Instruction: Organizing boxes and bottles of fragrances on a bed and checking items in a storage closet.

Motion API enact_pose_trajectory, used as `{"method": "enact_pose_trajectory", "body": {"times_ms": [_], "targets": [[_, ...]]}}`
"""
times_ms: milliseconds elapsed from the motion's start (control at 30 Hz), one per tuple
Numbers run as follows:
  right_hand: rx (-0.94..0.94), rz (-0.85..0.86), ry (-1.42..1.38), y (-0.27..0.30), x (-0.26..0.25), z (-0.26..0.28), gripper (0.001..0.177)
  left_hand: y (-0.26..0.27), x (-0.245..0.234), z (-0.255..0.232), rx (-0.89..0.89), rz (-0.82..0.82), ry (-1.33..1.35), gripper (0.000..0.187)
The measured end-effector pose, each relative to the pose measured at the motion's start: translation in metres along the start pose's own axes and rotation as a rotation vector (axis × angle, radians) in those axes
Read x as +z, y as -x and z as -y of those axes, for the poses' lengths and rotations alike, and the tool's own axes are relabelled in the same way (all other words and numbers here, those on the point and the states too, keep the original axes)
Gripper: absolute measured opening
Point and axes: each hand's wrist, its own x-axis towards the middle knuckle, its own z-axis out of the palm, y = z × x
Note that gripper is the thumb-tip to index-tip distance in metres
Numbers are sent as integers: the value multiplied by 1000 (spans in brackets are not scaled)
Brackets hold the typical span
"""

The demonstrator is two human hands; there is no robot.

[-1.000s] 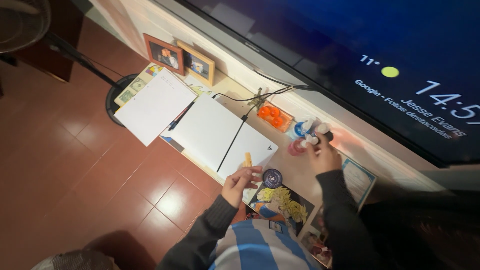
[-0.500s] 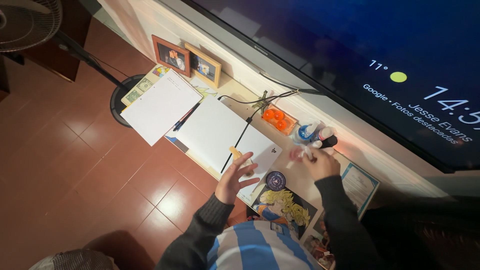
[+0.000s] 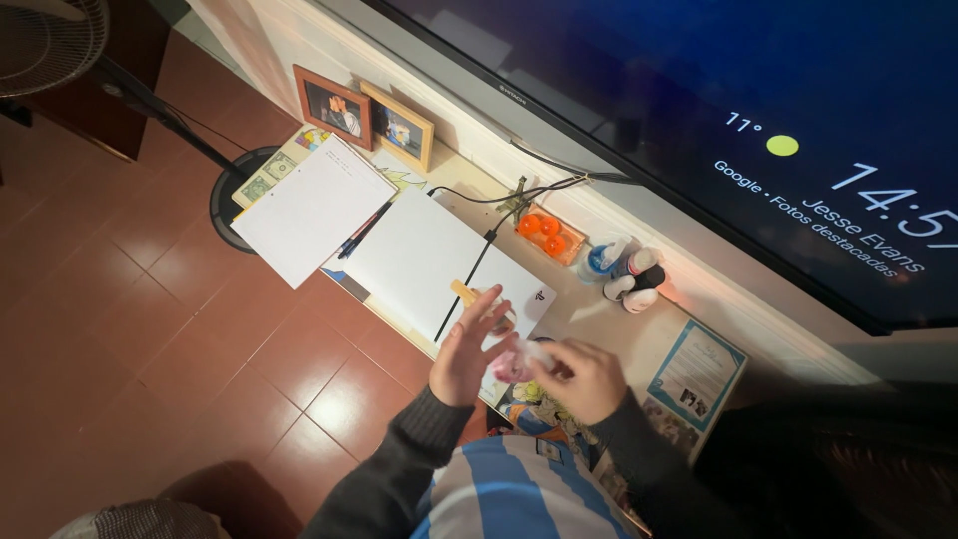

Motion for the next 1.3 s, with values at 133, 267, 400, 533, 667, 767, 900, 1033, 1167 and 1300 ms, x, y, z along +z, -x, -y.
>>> {"method": "enact_pose_trajectory", "body": {"times_ms": [133, 267, 400, 533, 667, 767, 900, 1033, 1167, 1300], "targets": [[-2, -4, -46, 1, 14, 18, 21, 7, 19, -8, -22, -1, 36, 82], [-60, 36, -42, 2, 21, 23, 21, 13, 24, -13, -24, -35, 25, 82], [-51, 47, -96, -1, 14, 9, 25, 18, 18, -11, 15, -40, 33, 81], [117, -103, -136, -14, 15, -60, 22, 19, 14, -16, -2, -32, -34, 81], [532, -237, -267, -34, 29, -160, 34, 22, 9, -17, -3, -38, -84, 82], [813, -221, -598, -35, 41, -194, 46, 24, 8, -17, -20, -29, -102, 83], [890, -183, -747, -38, 59, -222, 47, 28, 8, -16, -20, -13, -120, 83], [909, -209, -934, -45, 67, -232, 38, 31, 12, -20, -70, 2, -106, 90], [874, -228, -983, -46, 61, -233, 30, 30, 9, -16, -45, 8, -109, 92], [841, -212, -945, -45, 45, -219, 24, 26, -3, -5, -44, 5, -150, 93]]}}
